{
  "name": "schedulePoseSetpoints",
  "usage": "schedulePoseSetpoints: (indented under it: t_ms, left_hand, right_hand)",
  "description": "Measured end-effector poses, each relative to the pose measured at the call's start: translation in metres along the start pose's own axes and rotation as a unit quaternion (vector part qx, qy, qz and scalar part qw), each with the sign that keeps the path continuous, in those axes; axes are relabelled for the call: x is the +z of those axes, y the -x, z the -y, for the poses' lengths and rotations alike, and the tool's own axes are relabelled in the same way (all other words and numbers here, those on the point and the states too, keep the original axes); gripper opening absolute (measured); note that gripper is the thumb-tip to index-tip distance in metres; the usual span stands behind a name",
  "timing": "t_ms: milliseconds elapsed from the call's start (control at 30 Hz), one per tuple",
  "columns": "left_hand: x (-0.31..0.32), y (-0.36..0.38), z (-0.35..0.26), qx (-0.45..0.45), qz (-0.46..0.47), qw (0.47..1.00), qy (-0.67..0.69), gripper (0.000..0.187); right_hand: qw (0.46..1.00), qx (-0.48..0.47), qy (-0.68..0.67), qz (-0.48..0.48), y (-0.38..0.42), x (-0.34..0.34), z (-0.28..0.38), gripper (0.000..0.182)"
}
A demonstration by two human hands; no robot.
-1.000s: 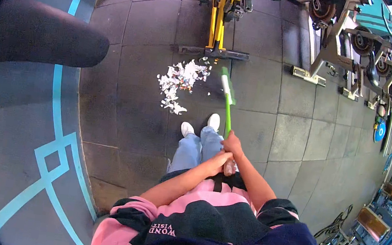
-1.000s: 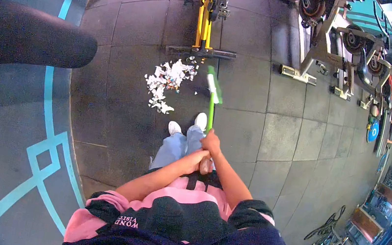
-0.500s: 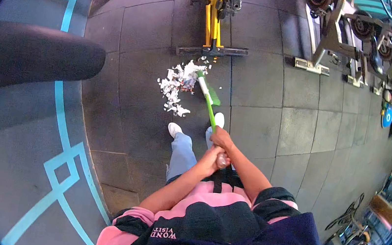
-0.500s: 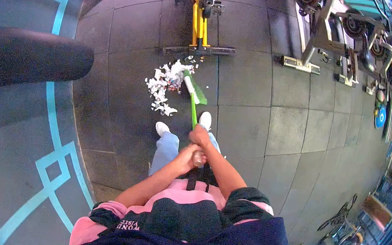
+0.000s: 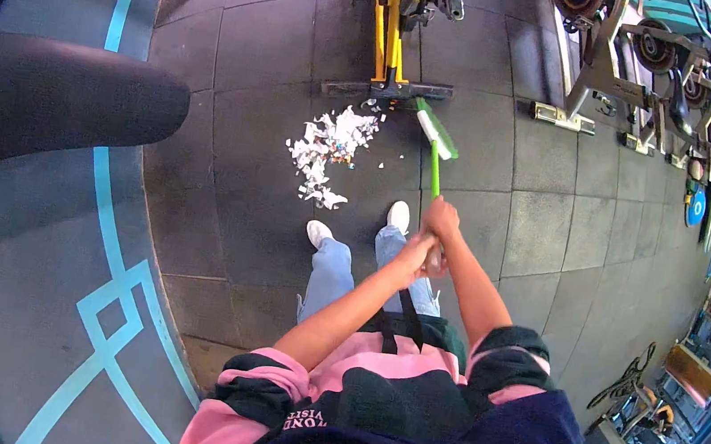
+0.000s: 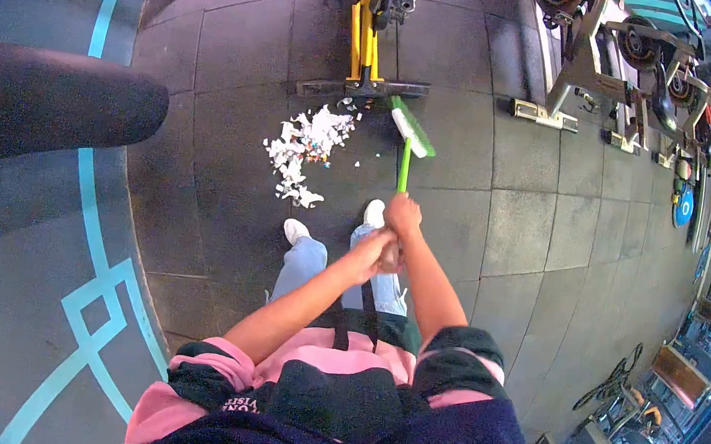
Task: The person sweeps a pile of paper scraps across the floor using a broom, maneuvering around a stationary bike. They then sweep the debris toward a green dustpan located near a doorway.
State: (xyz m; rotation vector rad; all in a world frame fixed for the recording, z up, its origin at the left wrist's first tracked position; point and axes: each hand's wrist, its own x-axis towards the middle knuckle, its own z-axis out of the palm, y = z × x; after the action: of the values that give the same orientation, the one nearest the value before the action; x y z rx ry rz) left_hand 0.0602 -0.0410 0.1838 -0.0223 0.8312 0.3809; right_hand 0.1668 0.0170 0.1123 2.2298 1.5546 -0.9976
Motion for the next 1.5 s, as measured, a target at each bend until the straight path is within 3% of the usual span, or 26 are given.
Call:
schedulePoseSetpoints:
  t_ms: [200,433,533,600,800,867,933,1067,1200,1300,1400,1433,1500]
  left_hand:
    - [-0.019,-0.003,-0.048,0.050,-0.037,0.998,-0.019,0.021]
    - [-0.033,0.023,0.000,0.025,0.007,0.999,0.033,0.024]
    - [-0.021,0.045,0.021,0.004,-0.035,0.999,0.033,0.027]
    - [-0.017,0.054,0.035,-0.053,0.026,0.998,0.011,0.033]
    - [0.002,0.062,0.042,-0.155,0.065,0.982,-0.090,0.037]
    - [-0.001,0.052,0.044,-0.143,0.044,0.986,-0.079,0.035]
    - [-0.006,0.043,0.039,-0.066,0.000,0.995,-0.071,0.031]
    - [-0.023,0.042,0.030,-0.016,-0.069,0.997,-0.016,0.025]
    - [-0.039,0.069,0.025,-0.005,-0.093,0.996,-0.013,0.025]
    - [-0.044,0.084,0.028,-0.002,-0.070,0.997,-0.019,0.030]
    - [-0.031,0.096,0.037,-0.007,-0.053,0.998,-0.036,0.031]
    - [-0.030,0.096,0.042,-0.025,-0.055,0.997,-0.056,0.029]
    - [-0.023,0.104,0.039,-0.043,-0.032,0.994,-0.100,0.030]
  right_hand:
    - [0.996,-0.033,0.061,0.062,-0.035,-0.006,0.050,0.026]
    - [0.986,-0.120,0.116,0.018,0.002,0.046,0.044,0.024]
    - [0.986,-0.125,0.083,0.077,0.040,0.035,0.034,0.029]
    - [0.984,-0.115,0.052,0.123,0.069,0.018,0.026,0.041]
    - [0.993,-0.064,0.022,0.094,0.100,0.013,-0.009,0.060]
    - [0.996,-0.046,0.008,0.079,0.081,0.023,-0.020,0.056]
    - [0.992,-0.043,-0.094,0.071,0.061,0.029,-0.026,0.050]
    - [0.981,-0.011,-0.139,0.138,0.033,0.062,-0.005,0.034]
    - [0.965,-0.006,-0.210,0.156,0.053,0.060,0.036,0.035]
    - [0.955,0.007,-0.216,0.202,0.075,0.038,0.055,0.059]
    - [0.940,0.046,-0.277,0.193,0.103,0.018,0.055,0.062]
    - [0.969,-0.046,-0.224,0.090,0.100,0.047,0.035,0.055]
    - [0.970,-0.038,-0.228,0.076,0.113,0.046,0.026,0.055]
